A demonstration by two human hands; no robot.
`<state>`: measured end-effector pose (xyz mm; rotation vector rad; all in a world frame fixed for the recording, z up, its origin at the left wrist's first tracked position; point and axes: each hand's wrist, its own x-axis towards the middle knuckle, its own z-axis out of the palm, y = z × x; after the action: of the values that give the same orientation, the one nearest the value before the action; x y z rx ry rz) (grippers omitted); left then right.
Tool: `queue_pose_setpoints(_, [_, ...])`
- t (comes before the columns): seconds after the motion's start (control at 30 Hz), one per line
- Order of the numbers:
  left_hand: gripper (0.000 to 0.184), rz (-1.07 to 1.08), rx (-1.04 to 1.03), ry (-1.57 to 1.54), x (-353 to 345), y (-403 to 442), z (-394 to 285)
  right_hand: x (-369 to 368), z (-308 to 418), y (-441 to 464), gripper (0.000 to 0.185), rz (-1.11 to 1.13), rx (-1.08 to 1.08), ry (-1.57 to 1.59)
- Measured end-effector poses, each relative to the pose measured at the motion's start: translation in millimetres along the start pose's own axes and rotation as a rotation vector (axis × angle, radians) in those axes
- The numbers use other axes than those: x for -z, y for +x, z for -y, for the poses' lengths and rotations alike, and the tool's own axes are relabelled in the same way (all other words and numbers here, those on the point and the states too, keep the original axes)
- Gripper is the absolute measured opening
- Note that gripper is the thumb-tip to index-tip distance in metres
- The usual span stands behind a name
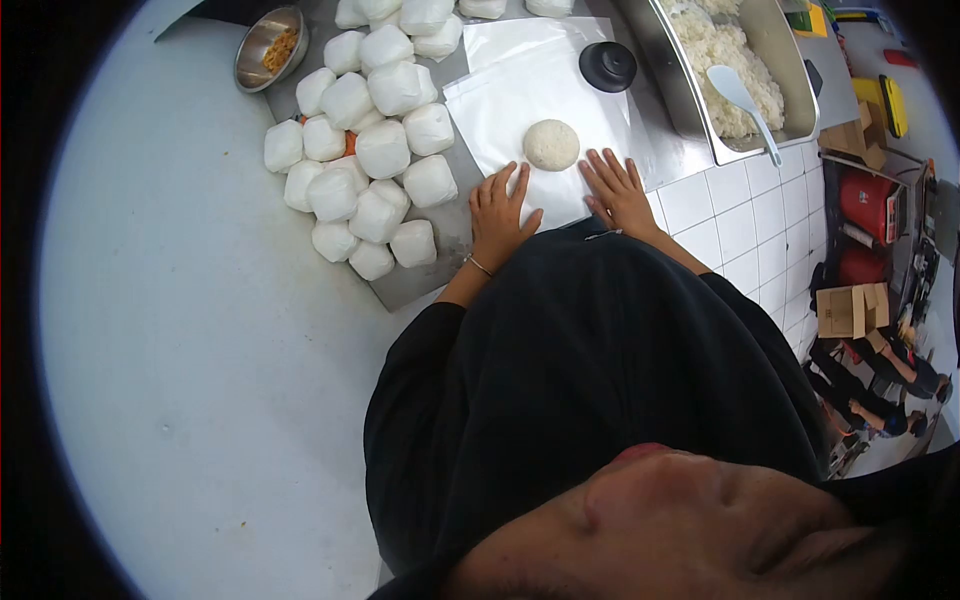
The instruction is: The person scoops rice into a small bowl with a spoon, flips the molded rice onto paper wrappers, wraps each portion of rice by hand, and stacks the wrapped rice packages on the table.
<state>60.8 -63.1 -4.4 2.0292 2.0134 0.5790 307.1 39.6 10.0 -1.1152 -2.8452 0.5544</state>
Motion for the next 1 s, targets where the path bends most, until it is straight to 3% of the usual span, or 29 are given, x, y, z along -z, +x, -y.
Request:
queue_pose_setpoints(0.13, [0.065, -0.01, -0.143, 0.075, 4, -9, 0, 18, 3, -13, 0.071, 0.067, 0.098, 0.02])
queue_pose_setpoints(0.33, [0.033, 0.025, -0.393, 0.042, 2, -23, 16, 19, -31, -22, 0.049, 0.028, 0.333, 0.0])
queue_pose_setpoints(0.43, [0.024, 0.008, -0.463, -0.018, -7, -31, 19, 20, -48, -19, 0.036, 0.033, 0.361, -0.013])
queue_pose_setpoints(0.5, [0.021, -0.026, -0.471, -0.03, -7, -34, 18, 25, -48, -14, 0.039, -0.005, 0.349, 0.018])
queue_pose_setpoints(0.7, [0.01, -0.044, -0.372, -0.06, -10, -32, 11, 33, -31, -11, 0.045, -0.066, 0.303, 0.049])
queue_pose_setpoints(0.9, [0.011, -0.042, -0.025, -0.376, 1, -20, -5, 11, -22, -4, 0.04, -0.072, 0.218, 0.239])
queue_pose_setpoints(1.0, [0.012, -0.008, -0.031, -0.42, 9, -13, -2, 22, -13, 2, 0.037, -0.038, 0.241, 0.307])
